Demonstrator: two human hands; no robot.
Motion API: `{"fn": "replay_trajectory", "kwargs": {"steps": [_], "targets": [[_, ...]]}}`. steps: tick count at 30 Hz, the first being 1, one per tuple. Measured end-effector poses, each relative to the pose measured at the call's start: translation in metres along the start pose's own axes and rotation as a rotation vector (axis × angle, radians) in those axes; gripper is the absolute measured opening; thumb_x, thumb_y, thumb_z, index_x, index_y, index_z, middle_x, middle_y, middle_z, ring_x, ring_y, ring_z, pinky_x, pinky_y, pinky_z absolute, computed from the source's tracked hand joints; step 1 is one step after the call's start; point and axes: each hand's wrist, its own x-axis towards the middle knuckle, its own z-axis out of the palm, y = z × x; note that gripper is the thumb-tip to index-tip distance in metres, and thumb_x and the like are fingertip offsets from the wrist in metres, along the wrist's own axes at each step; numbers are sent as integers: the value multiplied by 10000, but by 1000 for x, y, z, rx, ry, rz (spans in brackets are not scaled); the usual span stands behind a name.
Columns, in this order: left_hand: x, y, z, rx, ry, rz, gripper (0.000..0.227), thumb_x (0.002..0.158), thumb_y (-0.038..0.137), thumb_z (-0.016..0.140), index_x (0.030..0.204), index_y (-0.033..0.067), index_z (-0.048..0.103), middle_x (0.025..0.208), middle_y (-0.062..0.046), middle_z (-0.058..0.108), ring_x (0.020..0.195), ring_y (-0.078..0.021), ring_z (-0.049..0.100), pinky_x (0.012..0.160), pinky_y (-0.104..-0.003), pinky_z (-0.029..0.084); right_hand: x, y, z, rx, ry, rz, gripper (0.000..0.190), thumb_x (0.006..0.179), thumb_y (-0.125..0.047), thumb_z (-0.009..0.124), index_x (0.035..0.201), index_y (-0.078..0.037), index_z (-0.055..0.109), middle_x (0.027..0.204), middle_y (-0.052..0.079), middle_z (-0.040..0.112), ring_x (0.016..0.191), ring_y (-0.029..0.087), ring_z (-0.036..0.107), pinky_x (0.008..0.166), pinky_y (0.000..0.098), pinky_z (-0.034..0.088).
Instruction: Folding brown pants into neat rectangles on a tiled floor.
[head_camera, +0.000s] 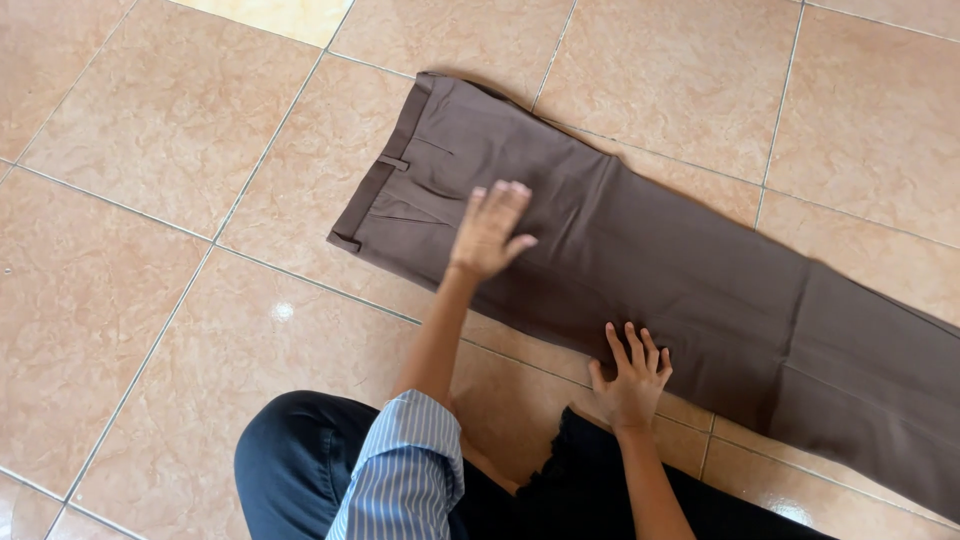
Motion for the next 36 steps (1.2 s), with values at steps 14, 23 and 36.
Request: {"fn": "replay_trajectory", "kwargs": {"steps": [14,23,36], "targets": [[-28,-136,-27,378,-17,-106,807,913,765,547,1535,251,521,1565,49,527,1458,-206,426,1195,-535,280,4,-1,1,-2,22,-15,570,802,-374,690,1371,-341,676,1418,-11,624,1369,240,533,1146,532,319],[-18,-92,-56,356,149,-483,836,1029,585,593,1609,58,302,1600,-220,386,1509,-377,314,1196,-606,222,3,-3,-5,21,-41,21,607,789,-364,731,1390,-336,655,1439,4,613,1391,254,513,1171,550,283],[-37,46,28,-73,-265,321,876,888,810,462,1618,351,312,1686,42,317,1535,-194,339,1257,-532,241,4,-2,-6,21,-15,-26,626,762,-316,743,1381,-267,666,1436,33,603,1384,281,514,1143,556,308]]}}
